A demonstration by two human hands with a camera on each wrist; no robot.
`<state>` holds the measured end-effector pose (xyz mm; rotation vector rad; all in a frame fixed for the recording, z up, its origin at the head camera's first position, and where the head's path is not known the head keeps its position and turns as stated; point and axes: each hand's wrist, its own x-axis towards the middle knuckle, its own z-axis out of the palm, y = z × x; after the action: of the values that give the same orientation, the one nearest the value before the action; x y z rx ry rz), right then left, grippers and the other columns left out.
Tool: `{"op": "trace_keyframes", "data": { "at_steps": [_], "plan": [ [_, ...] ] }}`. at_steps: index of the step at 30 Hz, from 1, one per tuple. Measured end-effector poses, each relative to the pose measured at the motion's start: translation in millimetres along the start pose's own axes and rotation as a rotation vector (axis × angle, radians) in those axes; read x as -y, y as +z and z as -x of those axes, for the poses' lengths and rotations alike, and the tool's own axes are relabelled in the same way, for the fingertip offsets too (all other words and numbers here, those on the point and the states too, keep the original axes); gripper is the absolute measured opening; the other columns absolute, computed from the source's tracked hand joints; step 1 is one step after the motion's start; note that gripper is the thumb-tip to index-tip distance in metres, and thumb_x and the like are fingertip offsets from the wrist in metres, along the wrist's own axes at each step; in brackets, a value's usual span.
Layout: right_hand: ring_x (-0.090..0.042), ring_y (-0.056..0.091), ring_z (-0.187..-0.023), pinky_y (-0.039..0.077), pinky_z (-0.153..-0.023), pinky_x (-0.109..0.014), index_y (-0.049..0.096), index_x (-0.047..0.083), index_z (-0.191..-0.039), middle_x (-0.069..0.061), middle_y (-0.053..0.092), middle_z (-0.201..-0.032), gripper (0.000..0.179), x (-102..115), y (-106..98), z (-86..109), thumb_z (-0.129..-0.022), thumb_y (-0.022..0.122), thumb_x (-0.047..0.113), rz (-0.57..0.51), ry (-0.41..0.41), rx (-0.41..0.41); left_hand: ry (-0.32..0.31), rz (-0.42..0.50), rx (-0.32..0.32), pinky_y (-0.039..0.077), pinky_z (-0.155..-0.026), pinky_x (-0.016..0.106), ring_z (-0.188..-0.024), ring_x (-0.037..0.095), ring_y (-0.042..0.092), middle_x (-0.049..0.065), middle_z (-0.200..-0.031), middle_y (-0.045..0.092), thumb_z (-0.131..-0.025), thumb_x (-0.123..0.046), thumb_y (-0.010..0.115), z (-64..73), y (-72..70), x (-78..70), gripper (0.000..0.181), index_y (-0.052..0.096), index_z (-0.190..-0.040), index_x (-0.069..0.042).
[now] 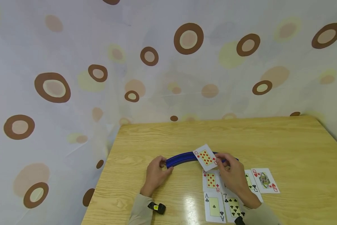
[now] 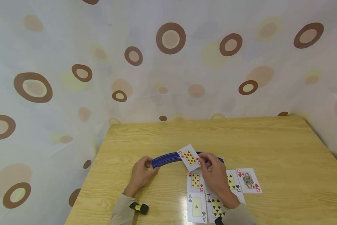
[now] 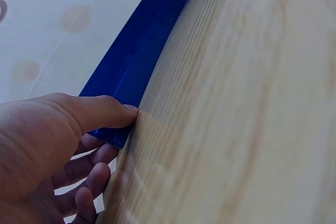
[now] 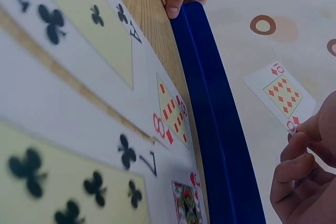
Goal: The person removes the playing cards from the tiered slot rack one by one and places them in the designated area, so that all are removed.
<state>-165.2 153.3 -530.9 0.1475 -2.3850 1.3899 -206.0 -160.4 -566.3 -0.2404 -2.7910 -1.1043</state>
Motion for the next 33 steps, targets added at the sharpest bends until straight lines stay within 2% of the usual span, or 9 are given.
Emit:
{"op": "trace_keyframes", "data": {
  "at_steps": [2, 8, 13, 18, 28, 33],
  "plan": [
    [0.001, 0.055, -0.076, 0.046, -0.056, -0.02, 0.077, 0.006, -0.12, -0.006, 0.074, -0.095, 0.017, -1, -6, 4.5, -0.104, 0.071, 0.005, 0.029, 0.031, 0.0, 0.002, -0.002, 0.002, 0.052, -0.079, 0.029, -0.086, 0.016, 0.065, 0.007, -0.098, 0.074, -0.09, -0.021, 0.089, -0.1, 0.5, -0.6, 0.029, 0.074, -0.109, -0.007],
    [0.002, 0.052, -0.074, 0.042, -0.057, -0.017, 0.078, 0.007, -0.118, -0.002, 0.072, -0.088, 0.016, -3, -22, 16.1, -0.103, 0.073, 0.006, 0.081, 0.055, -0.035, 0.014, -0.005, -0.014, 0.052, -0.079, 0.028, -0.086, 0.016, 0.065, 0.007, -0.098, 0.075, -0.089, -0.02, 0.09, -1.5, 0.6, -1.6, 0.027, 0.074, -0.107, -0.008],
    [0.004, 0.053, -0.074, 0.043, -0.057, -0.016, 0.078, 0.006, -0.118, -0.004, 0.075, -0.092, 0.016, -6, -34, 25.4, -0.102, 0.073, 0.004, 0.117, 0.073, -0.044, 0.011, 0.0, -0.012, 0.051, -0.079, 0.028, -0.086, 0.015, 0.064, 0.007, -0.097, 0.074, -0.089, -0.02, 0.09, -0.7, 0.5, -0.6, 0.027, 0.074, -0.107, -0.008],
    [0.006, 0.056, -0.076, 0.047, -0.059, -0.017, 0.078, 0.006, -0.117, -0.007, 0.079, -0.097, 0.016, -7, -46, 30.2, -0.103, 0.071, 0.006, 0.126, 0.132, -0.035, 0.003, -0.003, -0.006, 0.051, -0.079, 0.028, -0.086, 0.015, 0.064, 0.007, -0.098, 0.074, -0.089, -0.02, 0.09, 0.8, 0.9, 0.5, 0.027, 0.074, -0.108, -0.007],
    [0.008, 0.053, -0.076, 0.044, -0.061, -0.014, 0.08, 0.008, -0.115, -0.008, 0.078, -0.098, 0.017, -15, -62, 44.7, -0.099, 0.074, 0.008, 0.194, 0.257, -0.095, -0.002, 0.002, 0.001, 0.051, -0.079, 0.028, -0.086, 0.015, 0.064, 0.007, -0.098, 0.074, -0.089, -0.019, 0.09, 1.5, 1.4, -1.5, 0.027, 0.074, -0.108, -0.007],
    [0.006, 0.054, -0.077, 0.044, -0.061, -0.016, 0.08, 0.008, -0.116, -0.007, 0.077, -0.1, 0.017, -18, -67, 51.7, -0.101, 0.073, 0.01, 0.21, 0.349, -0.107, 0.0, 0.004, -0.005, 0.051, -0.079, 0.028, -0.086, 0.015, 0.064, 0.007, -0.098, 0.074, -0.089, -0.018, 0.09, 0.3, 1.3, -1.9, 0.027, 0.074, -0.108, -0.007]
  ]
}}
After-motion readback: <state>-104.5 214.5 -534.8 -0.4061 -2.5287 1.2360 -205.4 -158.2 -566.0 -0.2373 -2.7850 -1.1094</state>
